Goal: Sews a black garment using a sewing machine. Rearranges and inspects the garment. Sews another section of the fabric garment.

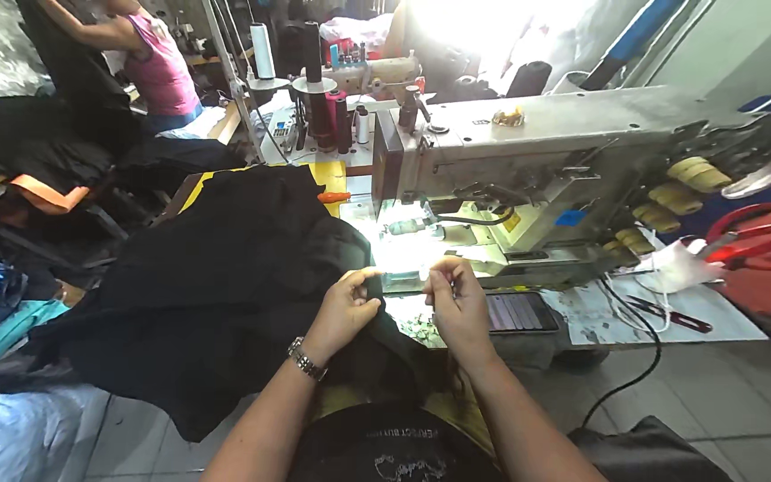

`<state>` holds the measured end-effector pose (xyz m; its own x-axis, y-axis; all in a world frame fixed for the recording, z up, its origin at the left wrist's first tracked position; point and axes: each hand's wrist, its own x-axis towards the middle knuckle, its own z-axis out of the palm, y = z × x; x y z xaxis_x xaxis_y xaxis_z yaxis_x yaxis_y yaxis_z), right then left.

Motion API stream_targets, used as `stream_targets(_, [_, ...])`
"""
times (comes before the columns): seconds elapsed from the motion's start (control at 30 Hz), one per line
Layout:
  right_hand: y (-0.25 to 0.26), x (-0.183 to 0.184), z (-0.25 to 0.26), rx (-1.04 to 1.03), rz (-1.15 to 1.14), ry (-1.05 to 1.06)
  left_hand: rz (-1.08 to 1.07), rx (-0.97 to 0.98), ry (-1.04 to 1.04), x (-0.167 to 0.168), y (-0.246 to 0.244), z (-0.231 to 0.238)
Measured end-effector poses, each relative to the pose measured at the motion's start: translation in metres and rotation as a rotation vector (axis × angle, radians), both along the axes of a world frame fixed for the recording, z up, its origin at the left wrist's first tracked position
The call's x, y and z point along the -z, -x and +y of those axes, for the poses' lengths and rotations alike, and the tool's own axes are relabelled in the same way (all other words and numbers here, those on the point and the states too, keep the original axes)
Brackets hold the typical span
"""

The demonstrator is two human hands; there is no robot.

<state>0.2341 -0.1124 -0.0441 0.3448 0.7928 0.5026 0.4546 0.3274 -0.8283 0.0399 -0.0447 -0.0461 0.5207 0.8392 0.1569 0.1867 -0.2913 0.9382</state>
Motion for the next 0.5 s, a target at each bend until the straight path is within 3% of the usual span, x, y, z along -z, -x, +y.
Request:
stream_targets(0.07, [-0.01,0.005,0.0,0.119,-0.257,0.152,0.021,0.013,-0.026,-0.002,0.0,0.001])
stream_targets(0.17, [-0.01,0.008,-0.006,0.075,-0.429,0.293,0.04,0.014,-0.022,-0.002,-0.001,0.001])
stream_targets(0.3, [0.008,0.013,-0.015,-0.07,-0.504,0.175,0.052,0.009,-0.006,-0.003,-0.003,-0.002])
stream_targets(0.5, [0.015,0.023,-0.006,-0.032,-0.593,0.107,0.025,0.012,-0.001,-0.003,-0.003,-0.004])
